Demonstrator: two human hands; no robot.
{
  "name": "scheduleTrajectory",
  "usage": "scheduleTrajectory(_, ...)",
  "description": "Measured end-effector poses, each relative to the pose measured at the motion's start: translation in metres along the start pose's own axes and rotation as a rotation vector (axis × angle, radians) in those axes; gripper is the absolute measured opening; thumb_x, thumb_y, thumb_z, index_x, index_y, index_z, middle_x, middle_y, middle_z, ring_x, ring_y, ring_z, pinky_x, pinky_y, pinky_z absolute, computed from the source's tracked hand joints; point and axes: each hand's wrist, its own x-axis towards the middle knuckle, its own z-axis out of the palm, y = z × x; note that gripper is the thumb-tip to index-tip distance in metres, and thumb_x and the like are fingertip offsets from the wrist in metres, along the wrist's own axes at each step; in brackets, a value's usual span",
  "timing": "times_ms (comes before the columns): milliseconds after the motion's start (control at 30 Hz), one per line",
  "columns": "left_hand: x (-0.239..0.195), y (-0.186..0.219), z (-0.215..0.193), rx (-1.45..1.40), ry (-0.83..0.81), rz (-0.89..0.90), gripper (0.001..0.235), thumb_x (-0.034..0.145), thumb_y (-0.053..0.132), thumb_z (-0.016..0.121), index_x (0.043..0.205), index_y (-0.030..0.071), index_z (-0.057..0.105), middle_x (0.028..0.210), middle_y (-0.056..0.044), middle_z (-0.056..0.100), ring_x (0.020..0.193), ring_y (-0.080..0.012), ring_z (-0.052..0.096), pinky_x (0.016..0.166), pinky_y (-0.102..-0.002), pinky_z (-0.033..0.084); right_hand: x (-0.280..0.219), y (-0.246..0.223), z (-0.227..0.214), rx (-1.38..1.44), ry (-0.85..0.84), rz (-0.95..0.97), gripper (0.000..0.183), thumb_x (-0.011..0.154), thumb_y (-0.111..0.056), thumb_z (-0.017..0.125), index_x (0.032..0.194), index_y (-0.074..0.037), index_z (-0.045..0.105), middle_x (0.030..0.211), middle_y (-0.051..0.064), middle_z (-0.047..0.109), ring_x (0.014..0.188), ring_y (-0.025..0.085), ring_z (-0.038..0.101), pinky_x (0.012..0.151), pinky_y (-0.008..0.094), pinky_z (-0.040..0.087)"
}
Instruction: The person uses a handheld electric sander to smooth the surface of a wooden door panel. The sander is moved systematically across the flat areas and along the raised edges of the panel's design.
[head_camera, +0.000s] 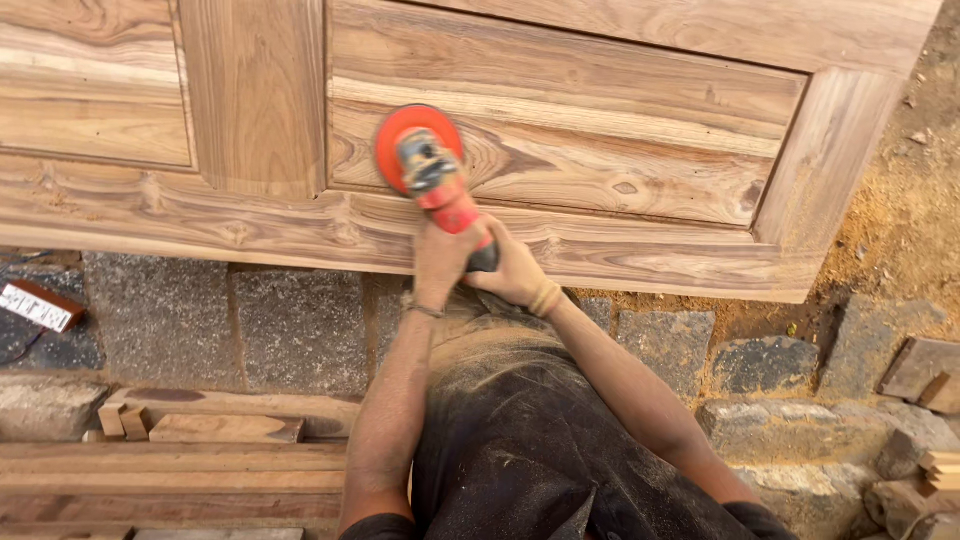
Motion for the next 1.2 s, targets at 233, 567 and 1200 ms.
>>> scheduleTrajectory(233, 0.014, -0.023, -0.042, -0.072, 0.146, -0.053, 0.047, 0.082, 0.039, 0.079, 0.104, -0.002, 0.070, 0.097, -0.015, 0.077, 0.090, -0.0242, 0.075, 0.082, -0.039, 0.058, 0.036, -0.041, 0.022, -0.095, -0.116, 0.112, 0.098, 0.071, -0.041, 0.082, 0.152, -0.012, 0.036, 0.109, 0.025, 0.073, 0.102, 0.041, 0.072, 0.088, 0.046, 0.058)
scheduleTrajectory(567, -0.063, 0.022, 0.149, -0.019, -0.090, -0.049, 0.058, 0.075, 0.040, 0.077, 0.113, -0.002, 0.061, 0.098, -0.016, 0.075, 0.087, -0.0263, 0.077, 0.079, -0.037, 0.062, -0.104, 0.055, -0.101, -0.038, 0.009, 0.315, 0.085, 0.069, -0.037, 0.078, 0.142, -0.014, 0.041, 0.107, 0.019, 0.074, 0.093, 0.034, 0.078, 0.082, 0.041, 0.063)
scheduleTrajectory(1200, -0.122, 0.056, 0.409, 0.343, -0.585, 0.100, 0.083, 0.065, 0.053, 0.077, 0.119, -0.006, 0.059, 0.107, -0.026, 0.070, 0.097, -0.0407, 0.074, 0.086, -0.045, 0.060, -0.290, 0.189, -0.206, 0.308, 0.621, 0.315, 0.071, 0.075, -0.017, 0.080, 0.135, -0.004, 0.045, 0.117, 0.011, 0.064, 0.103, 0.020, 0.066, 0.089, 0.036, 0.057)
